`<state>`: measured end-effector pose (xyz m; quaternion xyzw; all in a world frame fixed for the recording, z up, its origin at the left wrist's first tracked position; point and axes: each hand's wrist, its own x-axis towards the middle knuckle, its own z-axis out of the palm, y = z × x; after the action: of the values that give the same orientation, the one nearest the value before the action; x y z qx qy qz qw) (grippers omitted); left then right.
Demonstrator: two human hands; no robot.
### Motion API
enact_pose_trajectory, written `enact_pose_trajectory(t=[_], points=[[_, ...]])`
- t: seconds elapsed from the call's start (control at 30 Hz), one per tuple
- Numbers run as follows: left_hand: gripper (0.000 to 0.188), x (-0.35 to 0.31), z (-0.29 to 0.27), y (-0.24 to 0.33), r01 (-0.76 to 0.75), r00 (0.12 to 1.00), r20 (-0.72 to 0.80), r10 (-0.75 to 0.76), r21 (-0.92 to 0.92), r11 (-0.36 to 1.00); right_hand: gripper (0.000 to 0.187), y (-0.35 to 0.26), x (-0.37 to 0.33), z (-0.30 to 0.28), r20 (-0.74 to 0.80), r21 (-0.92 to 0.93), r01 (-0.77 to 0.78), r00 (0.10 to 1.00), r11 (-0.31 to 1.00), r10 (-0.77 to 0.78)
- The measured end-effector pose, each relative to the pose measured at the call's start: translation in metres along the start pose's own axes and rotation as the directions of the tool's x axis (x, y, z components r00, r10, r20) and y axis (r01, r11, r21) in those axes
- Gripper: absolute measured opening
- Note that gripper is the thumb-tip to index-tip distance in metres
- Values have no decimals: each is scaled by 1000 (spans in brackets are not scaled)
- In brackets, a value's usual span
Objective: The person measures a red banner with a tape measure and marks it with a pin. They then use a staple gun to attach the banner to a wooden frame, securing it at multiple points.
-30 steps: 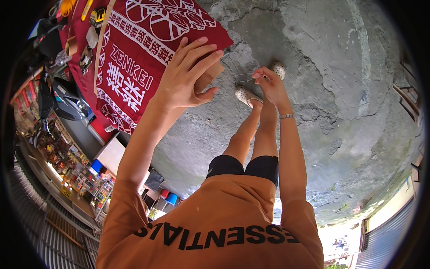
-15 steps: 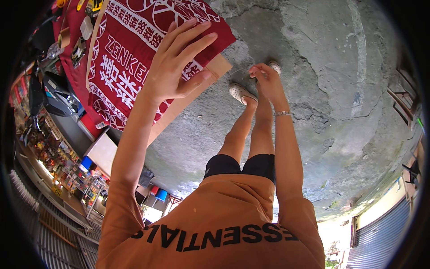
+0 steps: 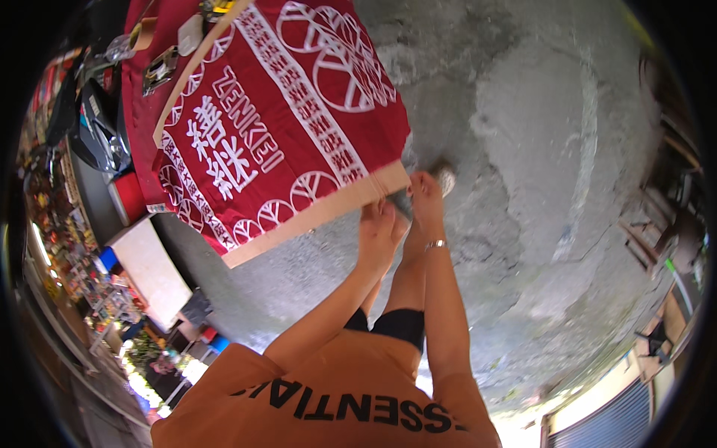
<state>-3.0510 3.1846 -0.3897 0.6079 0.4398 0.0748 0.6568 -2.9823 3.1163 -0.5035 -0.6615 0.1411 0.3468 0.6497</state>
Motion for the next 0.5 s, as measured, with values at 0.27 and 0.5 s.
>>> enact_pose_trajectory(t=[0.27,0.5], points=[[19,17,10,-29,-47,999,0,52,-422,906,23,-8,4,-5,118,-47,17,993,999,-12],[14,34,47,-52,101,983,-128,-133,-228,968,23,-129,6,-66,11,-396,130,990,909,-137]])
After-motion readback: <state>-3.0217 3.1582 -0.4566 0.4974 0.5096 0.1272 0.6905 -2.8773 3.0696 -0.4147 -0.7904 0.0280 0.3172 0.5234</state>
